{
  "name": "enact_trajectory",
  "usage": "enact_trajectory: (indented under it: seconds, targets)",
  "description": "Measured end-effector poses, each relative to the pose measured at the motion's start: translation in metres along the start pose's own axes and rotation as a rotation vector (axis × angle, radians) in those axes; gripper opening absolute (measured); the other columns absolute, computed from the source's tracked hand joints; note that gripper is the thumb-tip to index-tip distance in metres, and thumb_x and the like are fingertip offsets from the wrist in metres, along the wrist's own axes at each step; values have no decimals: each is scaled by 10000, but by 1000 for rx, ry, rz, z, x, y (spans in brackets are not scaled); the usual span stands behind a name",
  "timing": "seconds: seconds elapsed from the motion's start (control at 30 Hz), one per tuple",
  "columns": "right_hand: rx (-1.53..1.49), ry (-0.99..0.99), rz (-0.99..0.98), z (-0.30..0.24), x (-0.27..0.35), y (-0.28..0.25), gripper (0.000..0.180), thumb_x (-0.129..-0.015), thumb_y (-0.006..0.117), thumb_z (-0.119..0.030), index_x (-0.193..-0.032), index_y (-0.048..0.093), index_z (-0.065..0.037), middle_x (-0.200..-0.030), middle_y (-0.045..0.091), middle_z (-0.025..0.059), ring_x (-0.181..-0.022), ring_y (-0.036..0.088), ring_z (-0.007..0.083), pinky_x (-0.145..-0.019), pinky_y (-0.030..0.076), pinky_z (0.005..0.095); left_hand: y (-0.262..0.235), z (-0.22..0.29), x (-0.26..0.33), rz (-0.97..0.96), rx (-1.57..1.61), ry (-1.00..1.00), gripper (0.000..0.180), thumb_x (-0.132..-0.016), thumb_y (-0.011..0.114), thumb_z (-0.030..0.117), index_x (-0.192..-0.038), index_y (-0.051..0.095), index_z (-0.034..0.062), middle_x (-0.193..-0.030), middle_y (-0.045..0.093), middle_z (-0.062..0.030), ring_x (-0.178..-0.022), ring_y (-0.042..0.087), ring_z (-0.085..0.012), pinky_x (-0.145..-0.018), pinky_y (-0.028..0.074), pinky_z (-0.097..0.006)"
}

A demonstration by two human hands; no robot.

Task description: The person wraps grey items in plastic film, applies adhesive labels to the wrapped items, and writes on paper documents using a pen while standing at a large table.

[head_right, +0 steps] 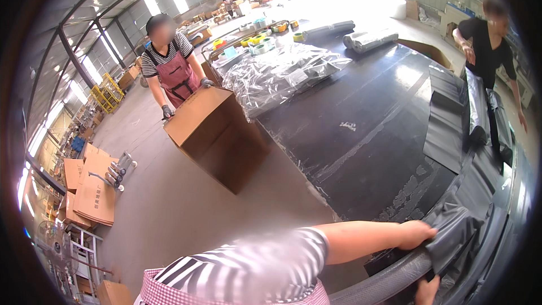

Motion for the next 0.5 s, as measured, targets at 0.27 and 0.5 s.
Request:
enact_trajectory:
  seconds: [0.27,0.5]
  targets:
    - [-192,44,-80,32,108,52,456,-877,688,-168,-1276,571,19,-1234,616,165,-1095,596,261,-959,463,384,14,58,152,-147,123,119,280,-735,681,49,-970,530,33,-1002,622,-190,-995,603,-409,-850,493,-482]
    - [-164,54,-49,28,124,44,462,-896,688,-293,-1277,615,-41,-1303,586,215,-1125,596,319,-969,450,447,60,87,199,-493,433,263,168,-894,566,212,-890,496,59,-786,523,-195,-757,540,-372,-722,437,-463]
Point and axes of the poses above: each hand's wrist, its own x-axis away from the middle knuckle, its own y-axis out of the palm, z = x × y, the point moved 10 cm from there along -x, towards the middle knuckle
